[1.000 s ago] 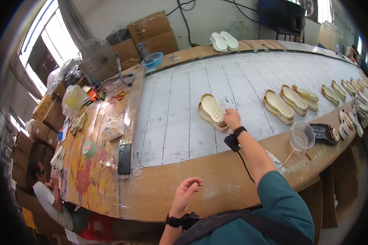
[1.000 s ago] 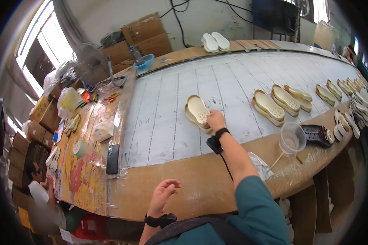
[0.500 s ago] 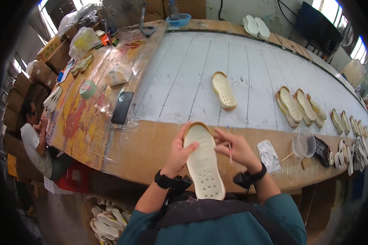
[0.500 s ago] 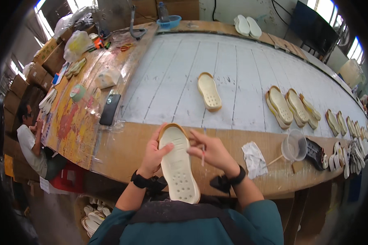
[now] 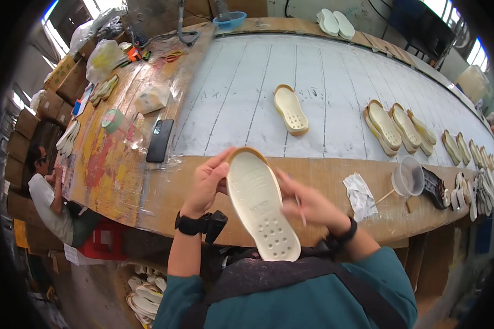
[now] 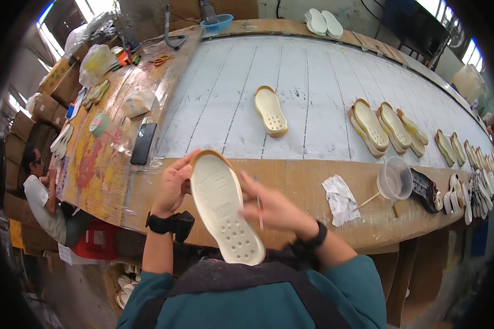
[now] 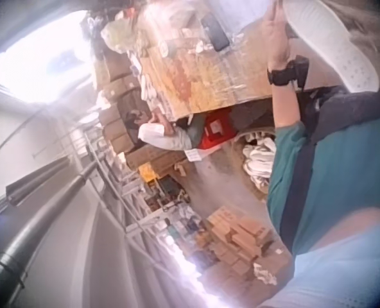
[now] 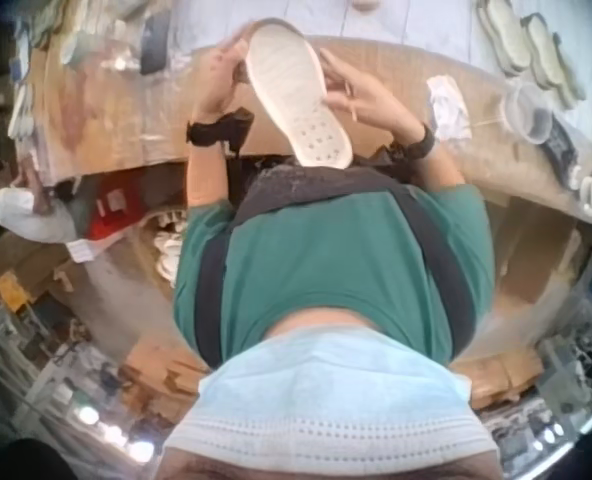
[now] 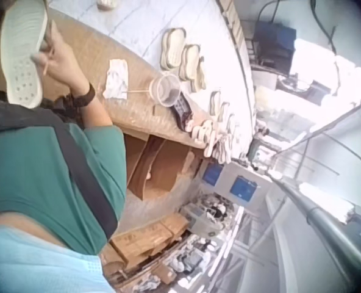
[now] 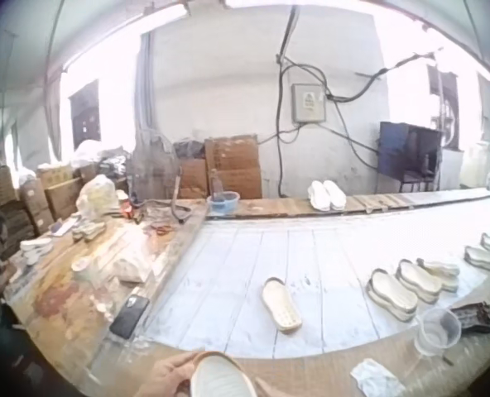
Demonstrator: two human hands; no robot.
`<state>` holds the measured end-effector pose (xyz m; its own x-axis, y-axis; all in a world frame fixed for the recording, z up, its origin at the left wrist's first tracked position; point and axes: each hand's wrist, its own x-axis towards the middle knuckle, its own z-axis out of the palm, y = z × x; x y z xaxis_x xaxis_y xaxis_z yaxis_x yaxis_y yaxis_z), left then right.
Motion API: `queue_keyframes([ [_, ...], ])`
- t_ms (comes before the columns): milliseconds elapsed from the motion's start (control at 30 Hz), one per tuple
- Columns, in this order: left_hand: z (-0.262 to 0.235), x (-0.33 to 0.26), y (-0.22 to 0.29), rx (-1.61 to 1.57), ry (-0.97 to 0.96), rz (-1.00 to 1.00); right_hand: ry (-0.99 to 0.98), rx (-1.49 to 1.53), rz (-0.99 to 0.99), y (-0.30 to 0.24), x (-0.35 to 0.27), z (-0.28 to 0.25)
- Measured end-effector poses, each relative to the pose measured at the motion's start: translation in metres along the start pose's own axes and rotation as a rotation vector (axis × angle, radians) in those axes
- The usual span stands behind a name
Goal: The person assembles white slipper soles by hand at a factory workstation. They pick up a sole, apply a substance to the edges using a small stick, and then press it together with a matching upper part. The person repeats this process for multiple units, stacking the finished pairs on the table.
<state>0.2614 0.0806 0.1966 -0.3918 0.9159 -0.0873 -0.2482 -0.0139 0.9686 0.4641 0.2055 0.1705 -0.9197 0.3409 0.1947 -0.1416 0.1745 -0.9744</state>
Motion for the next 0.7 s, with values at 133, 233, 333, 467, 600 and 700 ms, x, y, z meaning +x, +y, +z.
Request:
queue_keyframes([
  [133,0.005,0.004,0.025,0.44,0.034,0.351,-0.132,0.27,0.327,-0.004,-0.039,0.007],
  [233,0.026,0.01,0.026,0.66,-0.087,0.373,-0.432,0.97,0.6,0.012,-0.044,0.004],
  [333,0.034,0.01,0.014,0.337,-0.167,-0.005,-0.689,1.235,0.692,0.018,-0.039,0.004],
  [467,0.008,0.004,0.007,-0.071,-0.13,-0.045,-0.312,-0.116,0.423,0.04,-0.03,-0.033],
  [600,0.005,-0.018,-0.008,-0.05,-0.129,-0.03,0.162,-0.219,0.251,-0.012,-0.006,-0.067],
  [700,0.028,-0.034,-0.049,-0.061,-0.196,-0.081,0.276,-0.148,0.076,-0.038,-0.001,-0.051],
])
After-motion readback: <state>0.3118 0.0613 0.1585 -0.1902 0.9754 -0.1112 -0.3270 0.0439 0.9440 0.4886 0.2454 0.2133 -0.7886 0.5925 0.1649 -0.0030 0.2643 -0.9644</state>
